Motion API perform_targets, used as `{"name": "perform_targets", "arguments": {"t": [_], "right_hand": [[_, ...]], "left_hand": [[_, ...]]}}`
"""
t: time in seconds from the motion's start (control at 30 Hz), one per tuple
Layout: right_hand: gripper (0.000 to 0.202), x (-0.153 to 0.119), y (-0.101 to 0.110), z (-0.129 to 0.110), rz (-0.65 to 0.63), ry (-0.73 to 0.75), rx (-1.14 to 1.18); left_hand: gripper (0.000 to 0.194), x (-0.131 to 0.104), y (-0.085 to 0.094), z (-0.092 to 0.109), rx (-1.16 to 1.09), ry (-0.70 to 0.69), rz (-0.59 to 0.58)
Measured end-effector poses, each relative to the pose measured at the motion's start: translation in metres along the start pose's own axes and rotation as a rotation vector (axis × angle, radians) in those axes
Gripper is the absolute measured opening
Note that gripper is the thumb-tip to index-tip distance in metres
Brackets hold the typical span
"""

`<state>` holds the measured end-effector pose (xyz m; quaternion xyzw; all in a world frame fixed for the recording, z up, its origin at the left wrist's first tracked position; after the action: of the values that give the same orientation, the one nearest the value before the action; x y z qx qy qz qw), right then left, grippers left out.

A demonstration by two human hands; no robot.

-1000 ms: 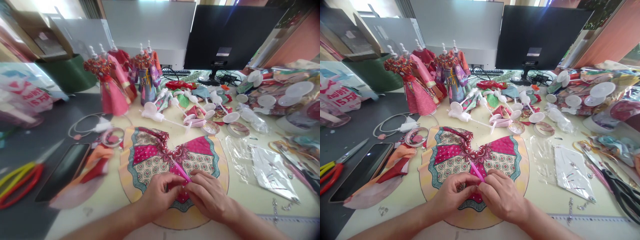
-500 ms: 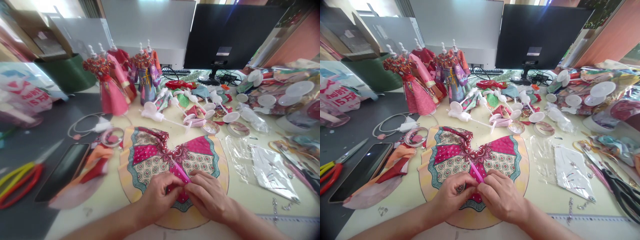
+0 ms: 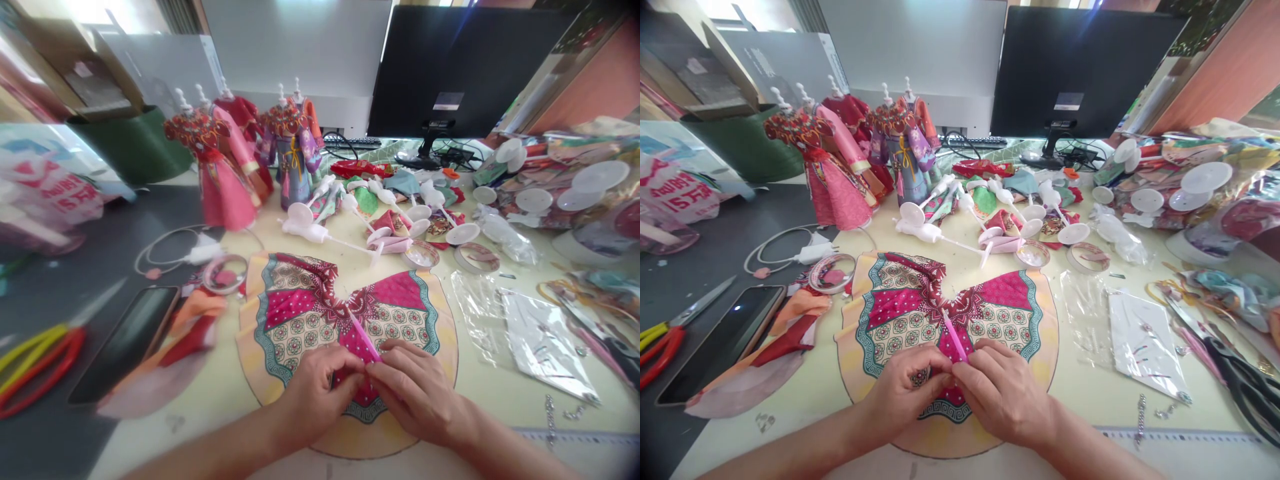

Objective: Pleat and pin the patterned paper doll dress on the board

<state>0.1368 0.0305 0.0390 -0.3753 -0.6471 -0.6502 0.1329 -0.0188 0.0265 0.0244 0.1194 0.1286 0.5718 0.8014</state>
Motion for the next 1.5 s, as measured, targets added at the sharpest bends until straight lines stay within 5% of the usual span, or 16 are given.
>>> {"name": "perform_targets", "arguments": {"t": [1.5], "right_hand": [[0.018,-0.0038,-0.0043,0.002,-0.064,0.001,0.04]], "left_hand": [[0.009,-0.0012,-0.0018,-0.0053,0.096,-0.022,0.046]]}}
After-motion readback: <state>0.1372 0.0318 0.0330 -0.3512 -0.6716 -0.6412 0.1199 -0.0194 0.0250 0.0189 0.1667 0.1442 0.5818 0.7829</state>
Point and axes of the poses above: each hand's wrist, its own x-axis towards the middle knuckle, its own y-axis out of the back of the hand, z = x × y, the point moved 3 cm from there along x, towards the middle knuckle, and after that the axes turned 8 degrees about y, right-handed, at the moved point
